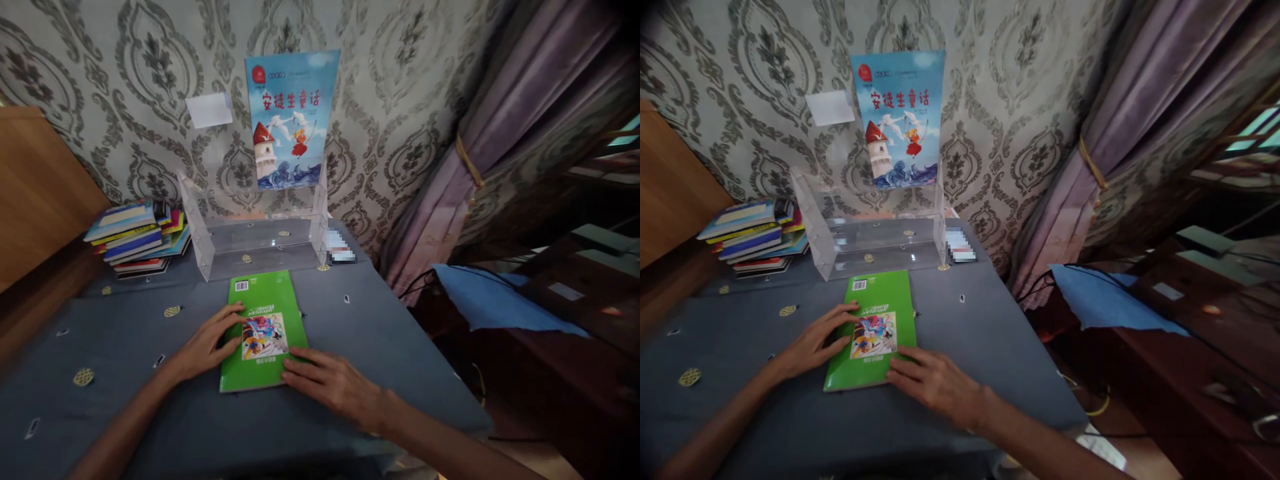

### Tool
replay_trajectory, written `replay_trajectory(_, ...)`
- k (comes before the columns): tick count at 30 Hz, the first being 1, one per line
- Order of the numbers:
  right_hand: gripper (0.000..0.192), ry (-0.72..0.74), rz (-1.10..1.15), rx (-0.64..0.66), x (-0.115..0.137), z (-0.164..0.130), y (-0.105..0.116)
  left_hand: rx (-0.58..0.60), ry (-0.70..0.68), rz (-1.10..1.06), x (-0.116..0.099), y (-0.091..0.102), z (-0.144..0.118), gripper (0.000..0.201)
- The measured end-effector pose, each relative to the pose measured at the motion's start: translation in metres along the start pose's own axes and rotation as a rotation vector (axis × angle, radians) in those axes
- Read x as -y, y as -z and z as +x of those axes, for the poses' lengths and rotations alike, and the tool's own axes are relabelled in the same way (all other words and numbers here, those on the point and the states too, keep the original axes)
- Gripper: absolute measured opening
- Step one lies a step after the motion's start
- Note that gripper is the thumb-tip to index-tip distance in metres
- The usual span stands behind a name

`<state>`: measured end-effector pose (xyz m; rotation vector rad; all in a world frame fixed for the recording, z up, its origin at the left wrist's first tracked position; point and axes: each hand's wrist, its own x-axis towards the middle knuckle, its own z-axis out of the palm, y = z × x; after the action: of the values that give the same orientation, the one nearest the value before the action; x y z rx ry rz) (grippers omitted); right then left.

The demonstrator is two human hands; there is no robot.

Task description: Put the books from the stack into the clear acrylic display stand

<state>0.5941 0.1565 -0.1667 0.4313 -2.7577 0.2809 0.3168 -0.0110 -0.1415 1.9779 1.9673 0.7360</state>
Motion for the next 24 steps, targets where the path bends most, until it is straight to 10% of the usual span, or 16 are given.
replay_trajectory(12, 0.028, -0.084, 0.111, 0.059, -0.015, 0.009, 0.015, -0.177, 0.049, 0.31, 0.007, -0.017, 0.046, 0.028)
replay_trajectory(24, 0.034, -0.371, -0.035, 0.021, -0.07, 0.132, -0.019, -0.344, 0.094, 0.415, 0.027, -0.033, 0.07, 0.029)
